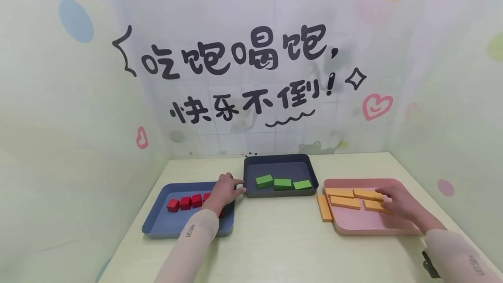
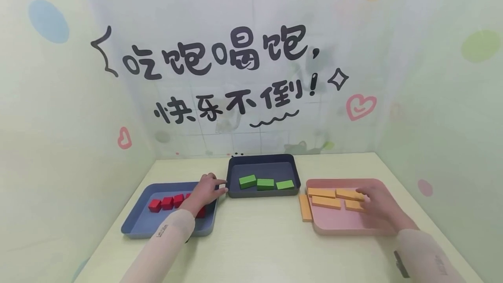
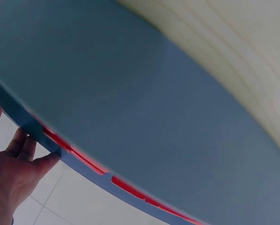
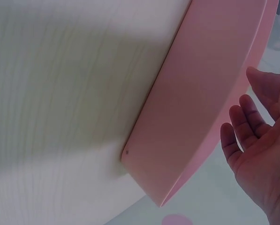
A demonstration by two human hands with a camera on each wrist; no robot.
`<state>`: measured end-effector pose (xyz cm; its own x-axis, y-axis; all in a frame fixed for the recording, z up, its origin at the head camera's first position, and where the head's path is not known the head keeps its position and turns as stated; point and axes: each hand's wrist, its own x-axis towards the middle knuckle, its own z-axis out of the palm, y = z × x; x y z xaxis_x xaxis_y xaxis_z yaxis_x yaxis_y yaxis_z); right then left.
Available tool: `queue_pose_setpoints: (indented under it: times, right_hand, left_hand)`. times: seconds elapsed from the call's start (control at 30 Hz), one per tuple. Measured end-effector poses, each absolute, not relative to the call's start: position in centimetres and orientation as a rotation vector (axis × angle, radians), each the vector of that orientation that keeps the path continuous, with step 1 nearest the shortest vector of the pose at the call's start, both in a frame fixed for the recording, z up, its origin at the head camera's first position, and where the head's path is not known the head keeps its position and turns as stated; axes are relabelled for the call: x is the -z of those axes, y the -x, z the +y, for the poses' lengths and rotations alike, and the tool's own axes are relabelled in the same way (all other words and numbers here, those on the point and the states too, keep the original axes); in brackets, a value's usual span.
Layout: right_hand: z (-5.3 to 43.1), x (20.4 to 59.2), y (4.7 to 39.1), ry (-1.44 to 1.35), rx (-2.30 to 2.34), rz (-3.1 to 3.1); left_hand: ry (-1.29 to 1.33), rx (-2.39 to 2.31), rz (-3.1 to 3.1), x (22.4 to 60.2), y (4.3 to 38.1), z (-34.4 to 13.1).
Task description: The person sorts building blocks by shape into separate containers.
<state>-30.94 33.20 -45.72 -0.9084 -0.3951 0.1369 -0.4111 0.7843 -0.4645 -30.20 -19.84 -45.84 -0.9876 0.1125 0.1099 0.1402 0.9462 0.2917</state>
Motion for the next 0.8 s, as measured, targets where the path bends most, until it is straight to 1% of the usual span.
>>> queue_pose_setpoints:
  times: [0.33, 0.47, 0.6, 0.8]
  right_hand:
    - [32.3, 45.7, 31.2, -0.674, -0.705, -2.853]
    - [31.8, 45.8, 31.5, -0.693, -0.59, -2.799]
    - [30.8, 45.6, 31.5, -0.593, -0.466, -2.804]
    - [27.6, 44.4, 30.1, -0.37, -0.76, -2.884]
  left_hand:
    - [0.21, 0.458, -3.006, 46.0, 30.4, -19.9]
    - [0.221, 0.451, -2.998, 46.0, 30.3, -19.9]
    - [0.227, 0.451, -2.991, 46.0, 30.4, -20.0]
    - [0.231, 0.441, -2.997, 46.1, 30.5, -20.0]
